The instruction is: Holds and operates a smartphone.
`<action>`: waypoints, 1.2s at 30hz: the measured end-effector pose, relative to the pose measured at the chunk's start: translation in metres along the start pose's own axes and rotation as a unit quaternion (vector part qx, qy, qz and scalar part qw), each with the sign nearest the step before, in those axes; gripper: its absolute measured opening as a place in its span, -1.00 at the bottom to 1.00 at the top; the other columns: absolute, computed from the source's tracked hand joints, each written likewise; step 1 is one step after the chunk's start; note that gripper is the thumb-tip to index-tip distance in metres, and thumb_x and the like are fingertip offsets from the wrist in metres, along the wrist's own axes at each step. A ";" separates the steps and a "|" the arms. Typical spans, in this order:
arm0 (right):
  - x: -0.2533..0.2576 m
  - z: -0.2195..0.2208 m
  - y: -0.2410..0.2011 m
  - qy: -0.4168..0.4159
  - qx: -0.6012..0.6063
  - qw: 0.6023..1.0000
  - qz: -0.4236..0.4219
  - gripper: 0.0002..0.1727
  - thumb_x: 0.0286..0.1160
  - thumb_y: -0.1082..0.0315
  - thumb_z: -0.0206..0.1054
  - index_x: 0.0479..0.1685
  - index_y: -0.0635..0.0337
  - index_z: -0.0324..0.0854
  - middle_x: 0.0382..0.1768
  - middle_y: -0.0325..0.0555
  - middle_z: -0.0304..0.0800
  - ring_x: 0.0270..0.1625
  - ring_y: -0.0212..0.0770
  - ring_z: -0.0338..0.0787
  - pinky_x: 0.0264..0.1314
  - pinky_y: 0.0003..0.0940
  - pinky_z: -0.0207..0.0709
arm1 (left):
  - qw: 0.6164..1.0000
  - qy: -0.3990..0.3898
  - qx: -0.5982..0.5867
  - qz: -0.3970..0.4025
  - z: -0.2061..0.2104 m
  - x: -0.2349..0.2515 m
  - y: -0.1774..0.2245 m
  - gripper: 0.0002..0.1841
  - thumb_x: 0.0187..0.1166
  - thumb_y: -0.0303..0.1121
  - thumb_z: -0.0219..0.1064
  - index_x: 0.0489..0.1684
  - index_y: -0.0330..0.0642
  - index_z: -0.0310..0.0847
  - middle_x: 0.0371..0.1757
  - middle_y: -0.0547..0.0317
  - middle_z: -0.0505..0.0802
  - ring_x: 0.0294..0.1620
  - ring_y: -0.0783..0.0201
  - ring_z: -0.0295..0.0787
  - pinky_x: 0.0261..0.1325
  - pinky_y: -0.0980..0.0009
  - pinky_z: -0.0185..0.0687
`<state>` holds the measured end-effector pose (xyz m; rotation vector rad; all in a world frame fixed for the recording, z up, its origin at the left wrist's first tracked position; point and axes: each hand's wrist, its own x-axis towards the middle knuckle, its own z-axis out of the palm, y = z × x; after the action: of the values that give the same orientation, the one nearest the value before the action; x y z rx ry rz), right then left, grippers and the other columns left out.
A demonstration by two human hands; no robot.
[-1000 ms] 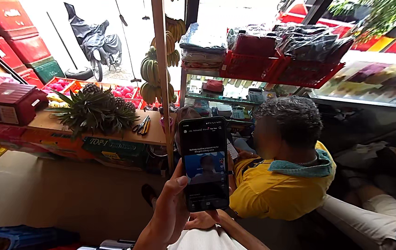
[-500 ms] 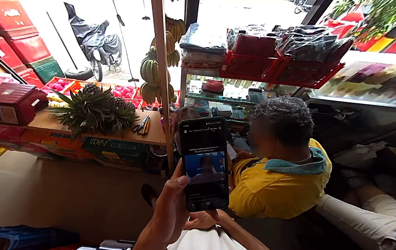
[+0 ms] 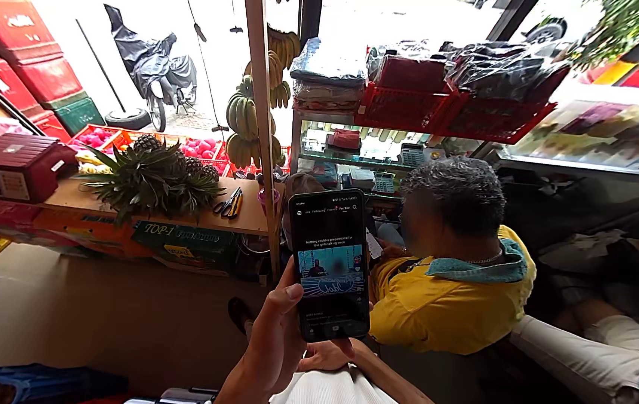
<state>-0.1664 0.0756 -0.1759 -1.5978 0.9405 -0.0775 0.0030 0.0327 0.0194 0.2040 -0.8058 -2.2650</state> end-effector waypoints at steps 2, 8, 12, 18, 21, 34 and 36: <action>0.000 0.000 -0.001 -0.003 -0.005 1.000 0.000 -0.45 0.74 -0.04 0.18 0.07 0.40 0.66 -0.11 0.23 0.78 0.03 0.05 0.75 0.25 0.07 0.49 | 1.000 0.000 0.001 -0.002 0.000 0.000 0.000 -0.08 0.50 0.08 0.35 0.83 0.06 -0.13 0.43 -0.20 0.66 0.24 -0.19 0.79 -0.03 -0.01 0.87; 0.008 0.004 0.016 -0.007 0.021 1.000 -0.016 -0.44 0.73 -0.11 0.16 -0.05 0.34 0.63 -0.34 0.08 0.71 -0.20 -0.07 0.72 0.00 0.02 0.53 | 1.000 -0.005 0.009 -0.005 -0.002 0.000 0.000 -0.09 0.52 0.09 0.33 0.83 0.08 -0.15 0.42 -0.22 0.66 0.22 -0.21 0.79 -0.07 -0.01 0.87; 0.010 0.005 0.020 -0.011 0.021 1.000 -0.021 -0.42 0.73 -0.13 0.15 -0.05 0.33 0.63 -0.35 0.08 0.70 -0.22 -0.06 0.71 -0.02 0.03 0.53 | 1.000 0.000 0.009 -0.003 -0.002 0.000 -0.001 -0.09 0.51 0.09 0.33 0.83 0.08 -0.12 0.43 -0.21 0.66 0.25 -0.21 0.78 -0.05 -0.01 0.86; 0.000 0.000 0.001 -0.007 -0.006 1.000 -0.002 -0.44 0.75 -0.03 0.16 0.09 0.42 0.64 -0.07 0.26 0.79 0.08 0.09 0.76 0.29 0.10 0.49 | 1.000 -0.001 0.011 -0.005 -0.001 0.001 0.000 -0.07 0.51 0.09 0.33 0.84 0.06 -0.17 0.44 -0.20 0.66 0.26 -0.20 0.77 -0.02 -0.02 0.86; 0.002 0.001 0.003 -0.008 0.002 1.000 -0.002 -0.44 0.75 -0.04 0.17 0.06 0.42 0.64 -0.14 0.25 0.77 0.01 0.08 0.75 0.22 0.10 0.50 | 1.000 0.003 0.014 -0.006 -0.001 0.001 0.000 -0.07 0.50 0.09 0.33 0.83 0.06 -0.16 0.42 -0.18 0.67 0.24 -0.18 0.79 -0.04 -0.01 0.87; -0.004 -0.002 -0.006 -0.017 0.012 1.000 0.015 -0.45 0.76 -0.06 0.15 -0.01 0.37 0.65 -0.30 0.12 0.71 -0.18 -0.06 0.69 0.01 0.02 0.49 | 1.000 0.012 0.023 -0.010 0.000 0.001 0.000 -0.05 0.48 0.12 0.35 0.83 0.08 -0.17 0.42 -0.16 0.68 0.21 -0.15 0.81 -0.05 0.03 0.87; -0.002 0.000 -0.001 -0.015 0.012 1.000 0.007 -0.45 0.75 -0.08 0.15 -0.05 0.35 0.64 -0.33 0.09 0.69 -0.20 -0.07 0.68 -0.03 0.01 0.48 | 1.000 0.012 0.024 -0.011 0.000 0.001 0.000 -0.05 0.48 0.12 0.35 0.84 0.09 -0.16 0.42 -0.16 0.68 0.22 -0.16 0.80 -0.06 0.02 0.87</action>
<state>-0.1674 0.0765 -0.1743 -1.5660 0.9242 -0.0556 0.0018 0.0318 0.0190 0.2635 -0.8483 -2.2606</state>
